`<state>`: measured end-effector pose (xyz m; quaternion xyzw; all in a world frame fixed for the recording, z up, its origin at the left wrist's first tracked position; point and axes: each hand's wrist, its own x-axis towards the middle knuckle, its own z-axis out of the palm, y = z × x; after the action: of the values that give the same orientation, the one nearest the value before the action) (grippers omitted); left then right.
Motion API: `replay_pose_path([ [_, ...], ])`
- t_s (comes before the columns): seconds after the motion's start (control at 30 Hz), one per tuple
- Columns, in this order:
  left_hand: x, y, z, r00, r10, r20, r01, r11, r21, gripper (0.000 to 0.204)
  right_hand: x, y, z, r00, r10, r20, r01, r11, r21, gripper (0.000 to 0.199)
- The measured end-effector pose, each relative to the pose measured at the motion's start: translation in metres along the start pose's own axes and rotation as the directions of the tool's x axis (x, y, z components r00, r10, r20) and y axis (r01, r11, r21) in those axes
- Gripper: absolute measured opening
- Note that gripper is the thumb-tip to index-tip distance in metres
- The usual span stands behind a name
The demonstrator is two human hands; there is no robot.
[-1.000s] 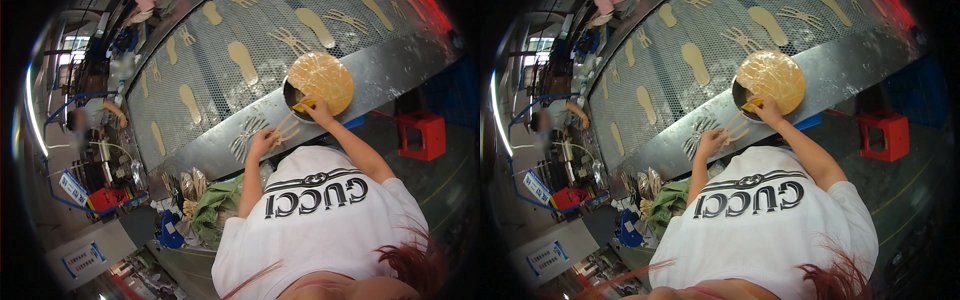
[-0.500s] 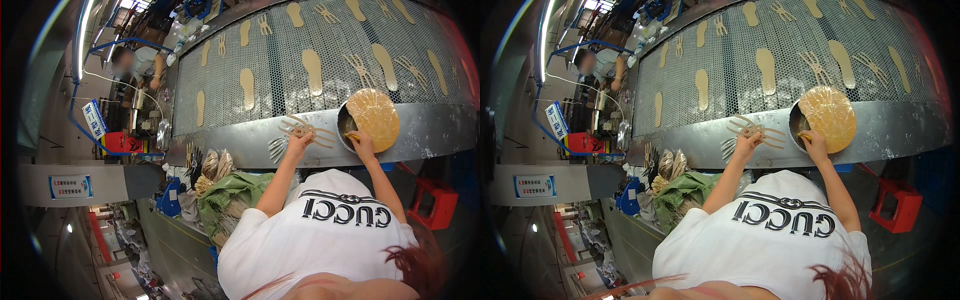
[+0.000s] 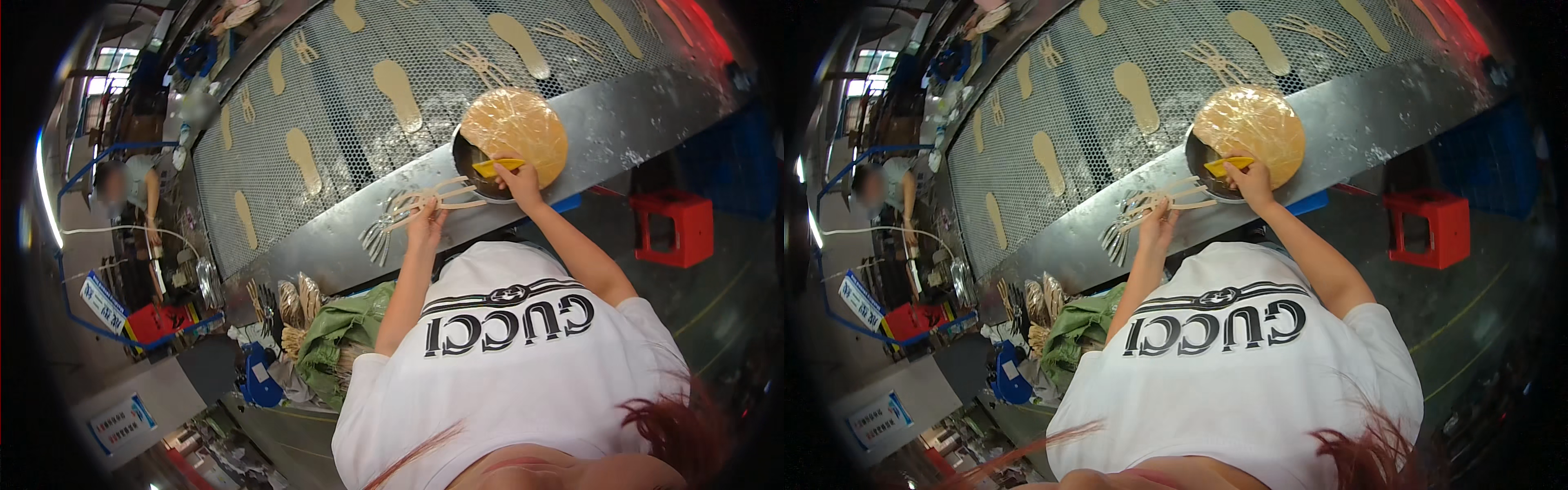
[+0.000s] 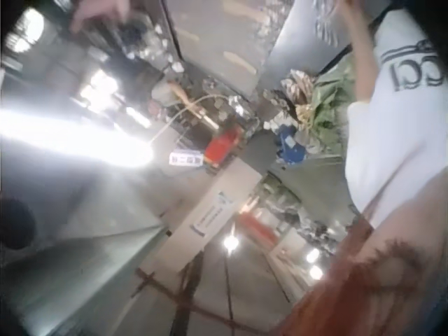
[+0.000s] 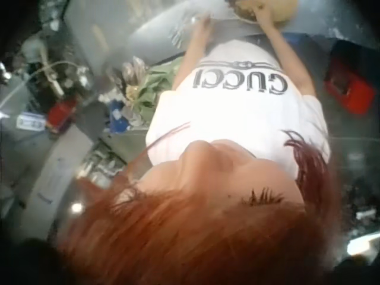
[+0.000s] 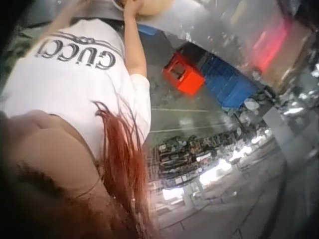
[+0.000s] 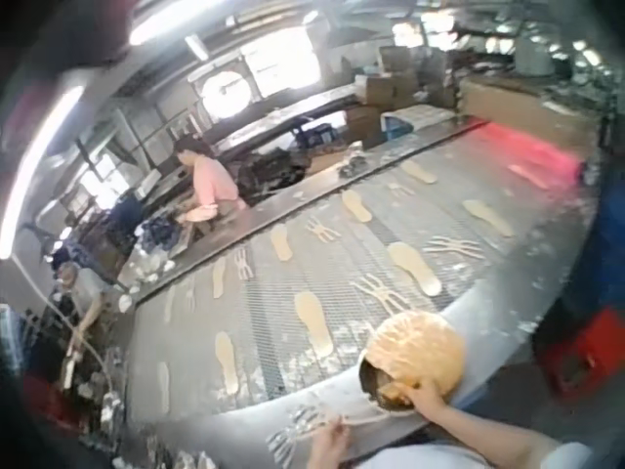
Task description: The person applies adhesive to shoe straps using a scraper and places the straps onto a conveyor belt next to shoe insoles.
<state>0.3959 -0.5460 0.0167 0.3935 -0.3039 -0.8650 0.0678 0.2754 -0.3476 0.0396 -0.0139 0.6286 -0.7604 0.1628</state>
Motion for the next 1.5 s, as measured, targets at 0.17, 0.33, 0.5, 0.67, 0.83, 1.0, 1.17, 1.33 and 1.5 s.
replay_pose_path([
  [0.17, -0.009, 0.000, 0.017, 0.996, -0.004, -0.091, 0.018, 0.989, 0.147, 0.048, -0.007, -0.009, 0.008, 0.999, 0.027, 0.042, -0.027, 0.999, -0.017, 0.013],
  [0.33, -0.011, -0.006, 0.015, 0.996, 0.031, -0.081, -0.016, 0.984, 0.176, 0.049, -0.012, -0.002, 0.015, 0.990, 0.062, 0.130, -0.053, 0.996, -0.071, 0.012],
  [0.5, -0.020, 0.004, 0.008, 0.998, 0.046, -0.032, -0.037, 0.974, 0.222, 0.046, -0.013, 0.003, 0.016, 0.989, 0.046, 0.138, -0.031, 0.994, -0.106, 0.010],
  [0.67, -0.023, 0.010, -0.003, 0.996, 0.080, 0.029, -0.082, 0.992, 0.097, 0.034, -0.013, 0.004, 0.008, 0.988, -0.102, 0.116, 0.132, 0.948, -0.291, 0.011],
  [0.83, -0.011, 0.001, 0.006, 0.998, 0.011, -0.059, -0.015, 0.998, -0.065, 0.028, -0.005, 0.011, -0.004, 0.827, -0.413, 0.380, 0.561, 0.591, -0.579, 0.012],
  [1.0, -0.002, -0.012, 0.008, 0.994, -0.031, -0.101, 0.026, 0.999, -0.046, 0.029, -0.011, -0.023, 0.007, 0.997, 0.035, 0.070, -0.018, 0.973, -0.231, 0.011],
  [1.17, -0.003, -0.013, 0.012, 0.988, -0.075, -0.136, 0.060, 0.992, -0.110, 0.031, -0.012, -0.010, 0.010, 0.990, 0.113, 0.087, -0.095, 0.976, -0.195, 0.011],
  [1.33, -0.010, -0.007, 0.010, 0.995, -0.028, -0.093, 0.019, 0.995, -0.096, 0.028, -0.011, 0.004, 0.001, 0.987, 0.151, 0.052, -0.138, 0.970, -0.201, 0.012],
  [1.5, -0.006, -0.008, -0.003, 0.996, -0.052, -0.071, 0.038, 0.980, -0.196, 0.024, -0.014, -0.006, 0.004, 1.000, -0.009, 0.009, 0.011, 0.960, -0.279, 0.010],
])
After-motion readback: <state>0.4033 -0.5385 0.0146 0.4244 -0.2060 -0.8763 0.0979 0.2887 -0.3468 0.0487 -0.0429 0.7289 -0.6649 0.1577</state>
